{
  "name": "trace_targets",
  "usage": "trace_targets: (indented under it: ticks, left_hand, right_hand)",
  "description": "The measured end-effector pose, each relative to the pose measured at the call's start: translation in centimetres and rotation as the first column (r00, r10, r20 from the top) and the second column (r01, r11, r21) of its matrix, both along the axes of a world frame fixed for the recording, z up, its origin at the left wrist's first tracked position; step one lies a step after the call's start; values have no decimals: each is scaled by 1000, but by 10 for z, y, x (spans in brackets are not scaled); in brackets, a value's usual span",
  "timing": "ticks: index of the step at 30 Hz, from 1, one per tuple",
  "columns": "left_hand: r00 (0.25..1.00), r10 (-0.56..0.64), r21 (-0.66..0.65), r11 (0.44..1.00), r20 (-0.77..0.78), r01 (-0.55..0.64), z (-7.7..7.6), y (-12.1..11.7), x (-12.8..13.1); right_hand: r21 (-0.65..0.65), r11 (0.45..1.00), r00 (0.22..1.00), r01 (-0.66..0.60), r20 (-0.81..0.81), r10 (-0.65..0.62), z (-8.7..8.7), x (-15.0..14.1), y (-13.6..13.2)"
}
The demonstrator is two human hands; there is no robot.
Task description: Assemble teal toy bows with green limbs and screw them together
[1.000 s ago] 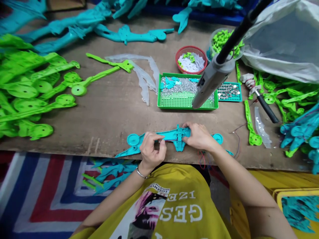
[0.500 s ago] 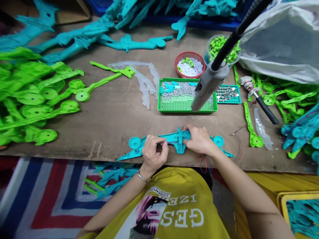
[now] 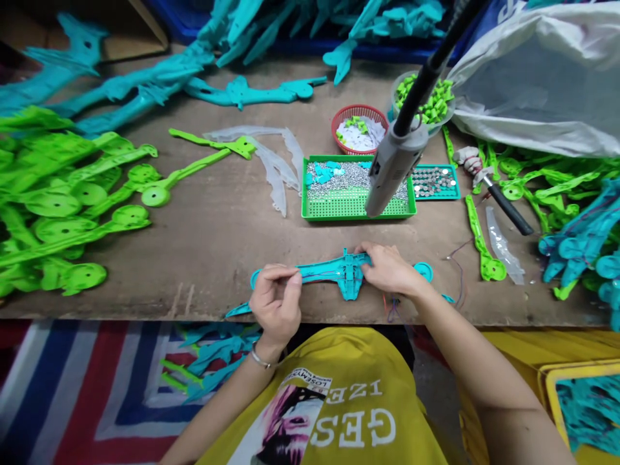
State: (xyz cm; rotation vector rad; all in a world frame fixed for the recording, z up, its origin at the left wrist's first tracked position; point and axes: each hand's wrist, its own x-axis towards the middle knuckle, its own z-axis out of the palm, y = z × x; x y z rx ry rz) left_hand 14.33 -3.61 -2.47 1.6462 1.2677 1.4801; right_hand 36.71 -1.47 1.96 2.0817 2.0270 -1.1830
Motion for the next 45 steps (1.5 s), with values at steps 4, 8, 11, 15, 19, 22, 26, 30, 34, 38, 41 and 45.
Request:
trace_targets:
  ticks: [4, 8, 11, 15, 19, 22, 26, 30, 34, 38, 41, 45]
  left_hand:
    - [995, 53, 131, 990, -82, -42, 25, 2, -26]
    - [935, 352, 154, 927, -51, -341, 35, 9, -65]
    - [857, 512, 43, 859, -64, -510, 31, 13, -87]
    - [839, 524, -72, 840, -145, -537, 20, 9, -93]
    - [861, 491, -182, 842, -130, -508, 5, 5, -87]
    - [866, 497, -231, 838, -51, -494, -4, 8, -86]
    - [880, 474, -309, 839, 12, -448, -11, 12, -84]
    - [884, 468, -339, 832, 3, -439, -13, 13, -84]
    - [888, 458, -352, 838, 42, -416, -14, 13, -84]
    - [887, 453, -354, 847, 87, -397, -13, 13, -83]
    - [862, 480, -345, 846, 162, -406, -14, 14, -84]
    - [748, 570, -342, 816, 340, -467, -19, 19, -91]
  right_hand:
    - [7, 1000, 999, 22, -31, -22, -1, 11, 3]
    - [47, 998, 998, 33, -54, -31, -6, 14, 3]
    - [110, 993, 996, 40, -83, -31, -6, 15, 0]
    - [346, 932, 993, 110, -82, -87, 11, 17, -18]
    - [317, 948, 999, 30, -24, -24, 30, 11, -53]
    - [267, 959, 986, -97, 157, 56, 24, -2, -76]
    - [330, 937, 944, -119, 329, 4, 0, -20, -87]
    - [339, 933, 973, -121, 228, 43, -7, -20, -85]
    - [435, 896, 982, -88, 187, 6, 0, -5, -78]
    - [668, 744, 980, 13, 138, -141, -6, 8, -65]
    - [730, 681, 988, 57, 57, -143, -19, 13, -57]
    - [747, 664, 998, -6, 42, -38, -31, 15, -55]
